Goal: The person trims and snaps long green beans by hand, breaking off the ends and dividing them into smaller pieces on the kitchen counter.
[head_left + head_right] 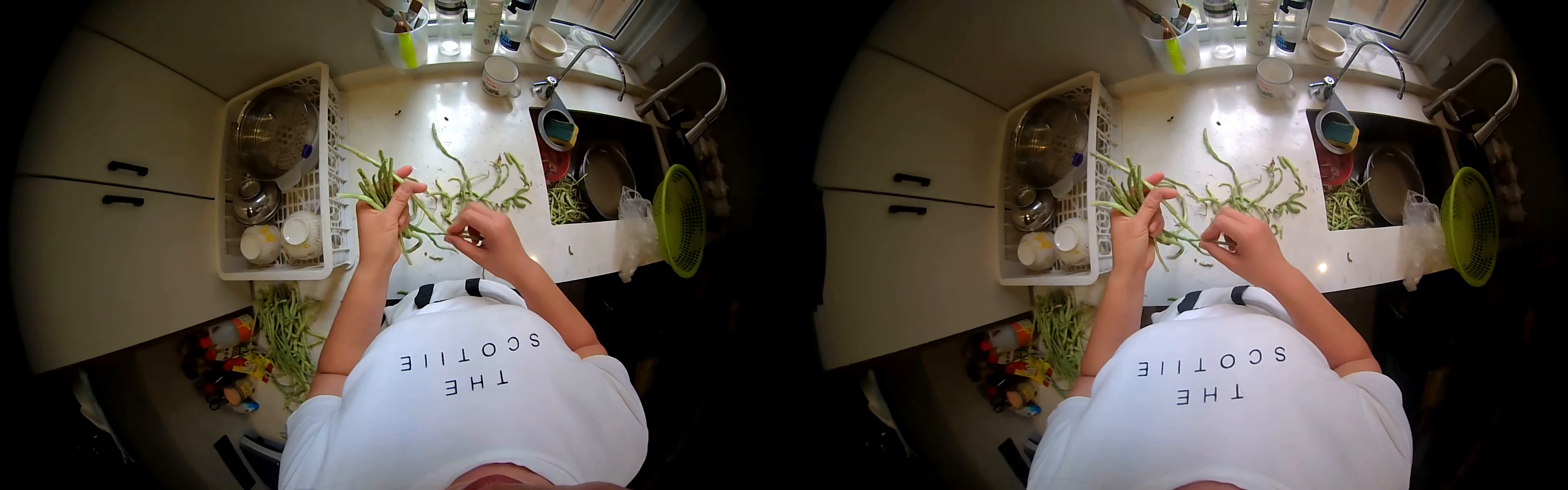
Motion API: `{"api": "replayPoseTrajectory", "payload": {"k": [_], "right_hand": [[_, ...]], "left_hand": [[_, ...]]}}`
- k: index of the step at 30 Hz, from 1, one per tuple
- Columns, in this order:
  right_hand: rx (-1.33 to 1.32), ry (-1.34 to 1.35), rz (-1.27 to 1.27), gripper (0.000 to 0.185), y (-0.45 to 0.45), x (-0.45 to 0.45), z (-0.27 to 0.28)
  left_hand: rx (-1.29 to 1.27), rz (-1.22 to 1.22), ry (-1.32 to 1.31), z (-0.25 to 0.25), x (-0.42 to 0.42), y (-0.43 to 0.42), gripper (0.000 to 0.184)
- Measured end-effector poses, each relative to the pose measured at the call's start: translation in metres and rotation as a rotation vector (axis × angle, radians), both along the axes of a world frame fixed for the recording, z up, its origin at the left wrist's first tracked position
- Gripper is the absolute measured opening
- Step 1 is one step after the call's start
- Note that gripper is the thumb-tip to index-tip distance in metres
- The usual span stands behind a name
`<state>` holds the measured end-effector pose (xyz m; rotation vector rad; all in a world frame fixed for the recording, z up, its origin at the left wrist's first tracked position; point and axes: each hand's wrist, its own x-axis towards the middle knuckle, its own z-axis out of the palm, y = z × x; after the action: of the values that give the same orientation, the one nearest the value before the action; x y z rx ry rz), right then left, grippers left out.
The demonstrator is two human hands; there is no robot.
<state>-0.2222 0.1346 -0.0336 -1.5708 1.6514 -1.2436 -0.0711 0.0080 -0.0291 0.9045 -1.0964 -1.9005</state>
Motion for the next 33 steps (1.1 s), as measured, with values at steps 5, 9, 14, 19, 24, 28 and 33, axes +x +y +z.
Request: {"api": "replayPoseTrajectory", "payload": {"k": [5, 9, 14, 19, 24, 28, 33], "right_hand": [[0.069, -0.027, -0.024, 0.015, 0.007, 0.003, -0.005], [0.062, -0.114, -0.071, 0.015, 0.009, 0.004, -0.008], [-0.015, -0.094, -0.113, 0.017, 0.008, -0.003, -0.017], [0.012, -0.083, -0.098, 0.019, 0.017, -0.013, -0.014], [0.002, 0.028, -0.078, 0.017, 0.021, -0.019, -0.014], [-0.084, 0.125, -0.110, 0.014, 0.020, -0.019, -0.017], [0.006, 0.275, -0.191, 0.007, 0.020, -0.021, -0.042]], "left_hand": [[-0.066, 0.085, 0.031, 0.003, 0.009, -0.008, 0.037], [-0.070, 0.065, 0.036, 0.007, 0.013, -0.009, 0.036], [-0.059, 0.072, 0.106, 0.010, 0.020, -0.012, 0.032], [-0.070, 0.193, 0.182, 0.007, 0.032, -0.024, 0.032], [-0.093, 0.194, 0.179, 0.007, 0.035, -0.026, 0.031], [-0.082, 0.233, 0.175, 0.008, 0.034, -0.026, 0.030], [-0.132, 0.172, 0.150, 0.006, 0.027, -0.015, 0.030]]}}
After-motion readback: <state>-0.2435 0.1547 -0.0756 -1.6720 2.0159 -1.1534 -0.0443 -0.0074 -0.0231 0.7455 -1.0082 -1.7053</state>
